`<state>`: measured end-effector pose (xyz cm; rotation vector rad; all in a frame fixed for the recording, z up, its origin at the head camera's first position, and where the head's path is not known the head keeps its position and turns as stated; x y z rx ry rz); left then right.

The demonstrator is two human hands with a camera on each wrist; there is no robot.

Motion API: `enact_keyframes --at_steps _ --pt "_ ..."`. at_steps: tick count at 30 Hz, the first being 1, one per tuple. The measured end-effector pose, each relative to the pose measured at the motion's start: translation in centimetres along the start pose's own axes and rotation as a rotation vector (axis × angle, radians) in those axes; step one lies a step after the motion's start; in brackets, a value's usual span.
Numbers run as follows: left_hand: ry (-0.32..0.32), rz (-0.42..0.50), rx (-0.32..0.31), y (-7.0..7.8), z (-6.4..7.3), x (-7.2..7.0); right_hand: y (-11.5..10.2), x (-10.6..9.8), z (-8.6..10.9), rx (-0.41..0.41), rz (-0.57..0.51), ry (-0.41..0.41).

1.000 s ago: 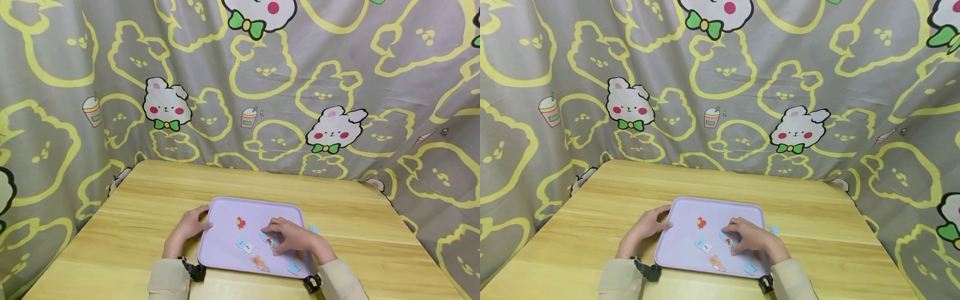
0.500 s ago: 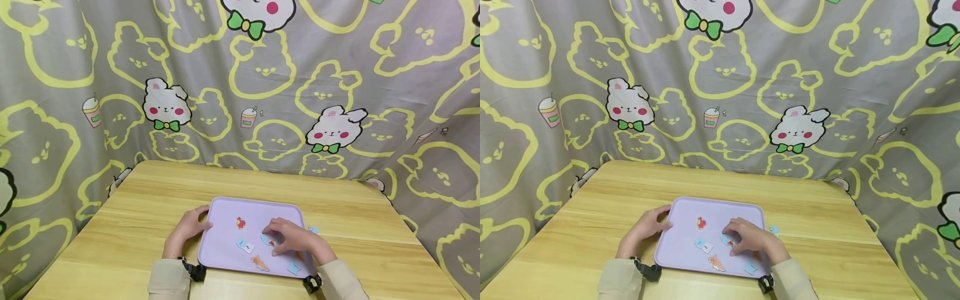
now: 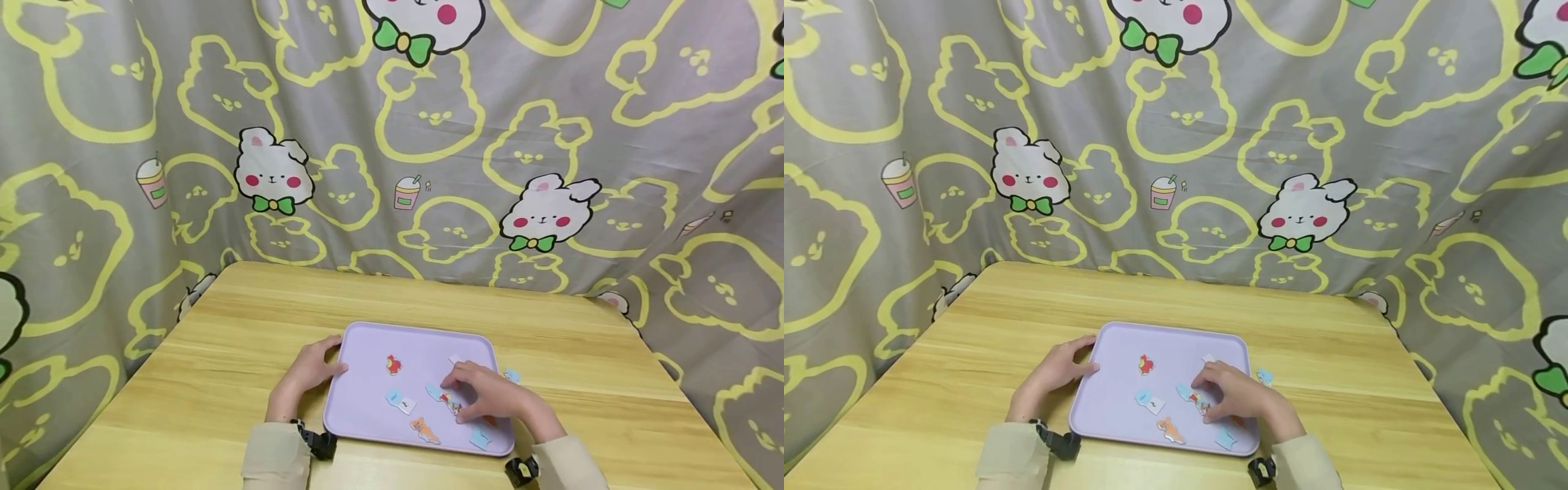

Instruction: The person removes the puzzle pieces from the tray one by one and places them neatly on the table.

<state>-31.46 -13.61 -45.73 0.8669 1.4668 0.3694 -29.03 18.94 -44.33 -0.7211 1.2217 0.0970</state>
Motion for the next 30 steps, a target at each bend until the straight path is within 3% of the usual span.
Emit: enact_keyframes --at_steps 6,13,19,24,30 --pt "-0.002 -0.004 -0.003 -0.06 0.05 0.02 -0.25 0.0 -0.05 -0.04 -0.031 0.019" --pt "0.003 -0.002 0.007 -0.15 -0.1 0.08 -0.45 -0.04 -0.15 -0.04 -0.086 -0.008" --pt "0.005 0.005 0.016 -0.12 -0.12 0.1 -0.46 -0.05 -0.16 -0.029 -0.071 -0.013" --pt "0.006 0.006 0.013 -0.08 -0.07 0.06 -0.33 -0.08 -0.01 -0.008 -0.074 0.017" --pt "0.006 0.01 0.011 -0.04 0.03 -0.02 0.09 0.76 0.2 -0.041 -0.184 0.086"
Point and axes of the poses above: each hand's wrist, its own z-axis away from the middle knuckle, its own x-axis out of the palm, y = z × x, the point moved 4 cm from there along -z, towards the middle knuckle, and after that the axes turned 11 degrees about x, right-handed, at the moved point
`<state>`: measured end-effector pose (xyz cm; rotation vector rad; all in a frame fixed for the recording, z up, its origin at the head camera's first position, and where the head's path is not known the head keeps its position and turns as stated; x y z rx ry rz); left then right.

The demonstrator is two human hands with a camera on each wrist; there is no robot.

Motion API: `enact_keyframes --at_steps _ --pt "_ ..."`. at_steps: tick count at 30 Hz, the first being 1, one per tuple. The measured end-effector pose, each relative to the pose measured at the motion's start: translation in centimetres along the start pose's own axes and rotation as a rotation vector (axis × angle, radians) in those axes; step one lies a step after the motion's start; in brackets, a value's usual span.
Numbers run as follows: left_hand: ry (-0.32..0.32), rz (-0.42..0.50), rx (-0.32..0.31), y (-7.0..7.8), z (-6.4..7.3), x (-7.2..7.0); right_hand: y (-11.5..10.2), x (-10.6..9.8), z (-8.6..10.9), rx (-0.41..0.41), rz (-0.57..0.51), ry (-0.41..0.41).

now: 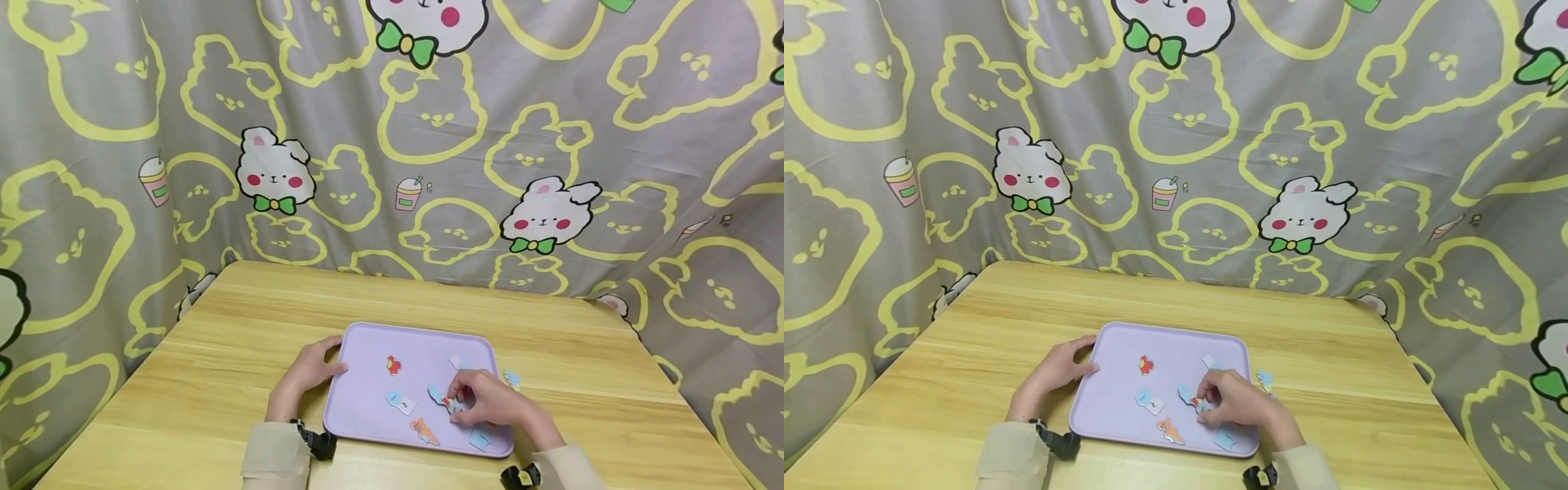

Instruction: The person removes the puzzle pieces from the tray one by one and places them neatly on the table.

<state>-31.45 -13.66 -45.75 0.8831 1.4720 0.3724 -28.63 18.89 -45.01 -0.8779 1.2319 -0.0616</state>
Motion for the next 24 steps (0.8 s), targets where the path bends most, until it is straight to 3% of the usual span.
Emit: enact_keyframes --at_steps 7,24 --pt "0.0 -0.003 -0.004 0.1 0.0 0.0 0.5 0.4 0.3 -0.026 -0.119 0.049" --pt "-0.006 -0.002 -0.004 0.2 0.0 0.1 2.5 -1.1 2.8 0.05 -0.198 0.193"
Point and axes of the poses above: each hand's wrist, its own z-axis away from the middle knuckle, its own x-axis out of the palm, y = z × x, the point moved 4 cm from there along -z, towards the middle knuckle, and after that the axes turned 11 degrees about x, right-handed, at the moved point
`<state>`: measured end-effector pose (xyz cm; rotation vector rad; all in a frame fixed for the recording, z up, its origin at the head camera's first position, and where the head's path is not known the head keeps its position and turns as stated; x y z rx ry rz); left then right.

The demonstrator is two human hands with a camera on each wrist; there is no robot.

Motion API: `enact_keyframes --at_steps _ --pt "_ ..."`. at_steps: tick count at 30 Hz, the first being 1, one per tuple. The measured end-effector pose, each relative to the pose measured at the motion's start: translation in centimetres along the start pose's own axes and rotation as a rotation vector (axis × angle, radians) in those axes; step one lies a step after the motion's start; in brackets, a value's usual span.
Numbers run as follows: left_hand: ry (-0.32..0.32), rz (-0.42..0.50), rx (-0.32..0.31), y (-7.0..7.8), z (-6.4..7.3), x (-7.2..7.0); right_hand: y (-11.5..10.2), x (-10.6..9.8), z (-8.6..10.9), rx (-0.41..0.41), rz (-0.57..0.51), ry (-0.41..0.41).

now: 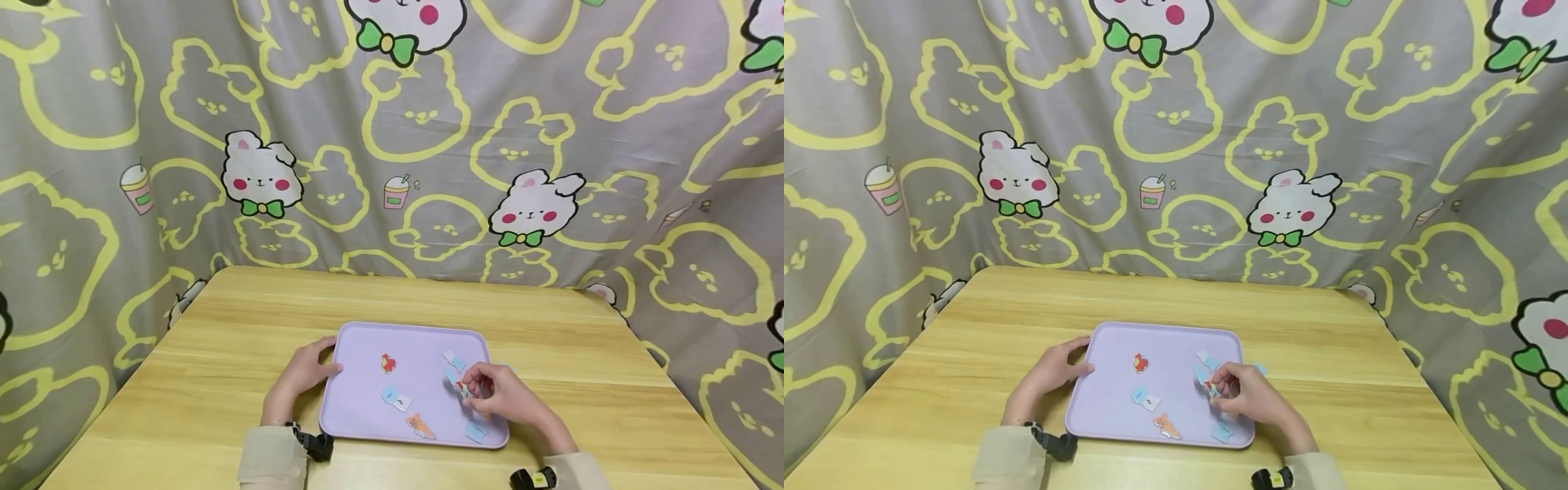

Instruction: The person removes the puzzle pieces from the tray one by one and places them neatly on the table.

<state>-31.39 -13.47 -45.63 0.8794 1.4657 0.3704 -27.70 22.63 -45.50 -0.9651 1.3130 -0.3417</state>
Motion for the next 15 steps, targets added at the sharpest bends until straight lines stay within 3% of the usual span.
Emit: enact_keyframes --at_steps 8,15 --pt "-0.002 -0.01 0.006 -0.2 0.0 0.0 1.3 -1.5 1.1 0.017 0.028 0.096" --pt "-0.004 -0.004 0.008 -0.3 -0.1 0.1 2.7 -3.0 2.1 0.083 0.038 0.168"
Point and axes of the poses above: each hand's wrist, its own z-axis away from the middle knuckle, its own x-axis out of the palm, y = z × x, the point moved 4 cm from there along -z, towards the middle knuckle, and after that the axes turned 11 degrees about x, right-handed, at the moved point
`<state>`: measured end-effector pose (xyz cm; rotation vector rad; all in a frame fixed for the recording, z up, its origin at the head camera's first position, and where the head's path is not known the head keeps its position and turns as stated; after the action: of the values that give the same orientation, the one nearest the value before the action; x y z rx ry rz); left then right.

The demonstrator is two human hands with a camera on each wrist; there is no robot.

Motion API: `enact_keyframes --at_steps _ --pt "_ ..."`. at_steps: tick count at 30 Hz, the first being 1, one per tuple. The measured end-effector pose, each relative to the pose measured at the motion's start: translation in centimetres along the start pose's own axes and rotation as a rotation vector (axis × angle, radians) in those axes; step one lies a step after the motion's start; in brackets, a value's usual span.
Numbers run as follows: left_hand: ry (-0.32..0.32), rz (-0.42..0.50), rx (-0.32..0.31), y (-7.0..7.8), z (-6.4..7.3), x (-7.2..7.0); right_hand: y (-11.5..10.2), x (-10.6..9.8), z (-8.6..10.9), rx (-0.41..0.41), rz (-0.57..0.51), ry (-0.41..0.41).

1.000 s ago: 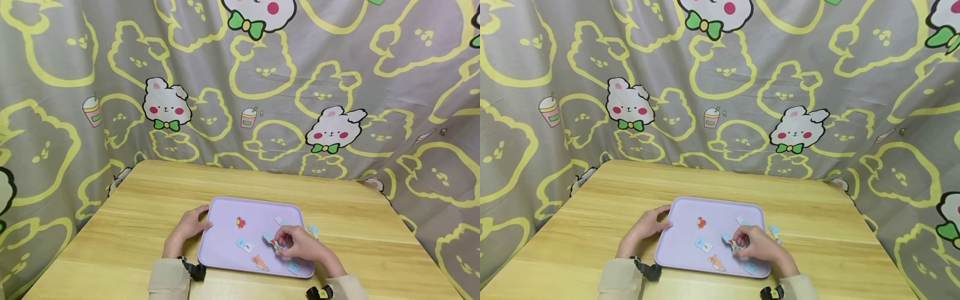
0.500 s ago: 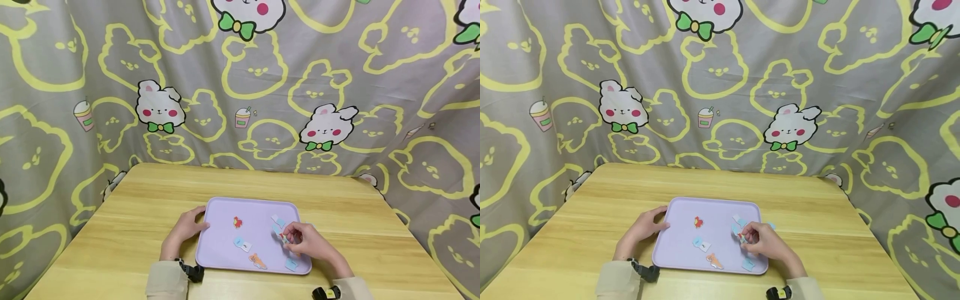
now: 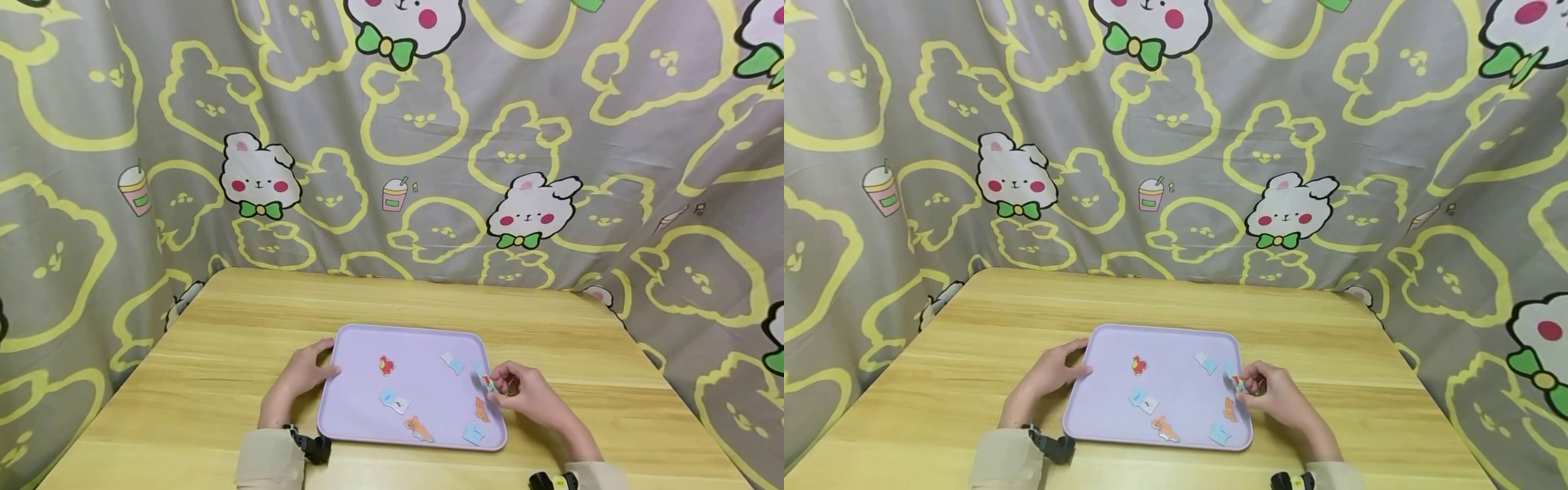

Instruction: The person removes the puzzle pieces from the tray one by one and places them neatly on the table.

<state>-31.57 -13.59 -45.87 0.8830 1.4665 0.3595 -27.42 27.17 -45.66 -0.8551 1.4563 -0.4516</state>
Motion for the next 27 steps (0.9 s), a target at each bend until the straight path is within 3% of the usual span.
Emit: enact_keyframes --at_steps 7,14,27 --pt "-0.007 0.005 -0.017 0.0 0.0 0.0 1.7 -1.3 0.2 0.099 0.036 0.047" --pt "-0.006 0.015 -0.014 0.2 0.1 0.0 2.6 -2.6 0.6 0.127 0.097 0.123" --pt "0.001 0.023 -0.016 0.3 0.2 0.0 4.2 -3.7 0.9 0.217 0.135 0.127"
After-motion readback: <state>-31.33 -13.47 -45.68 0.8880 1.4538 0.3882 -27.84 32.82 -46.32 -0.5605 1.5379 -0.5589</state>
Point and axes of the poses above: each hand's wrist, its own z-axis away from the middle knuckle, its own x-axis out of the palm, y = z × x, the point moved 4 cm from there along -z, towards the middle knuckle, and after that the axes turned 11 degrees about x, right-handed, at the moved point
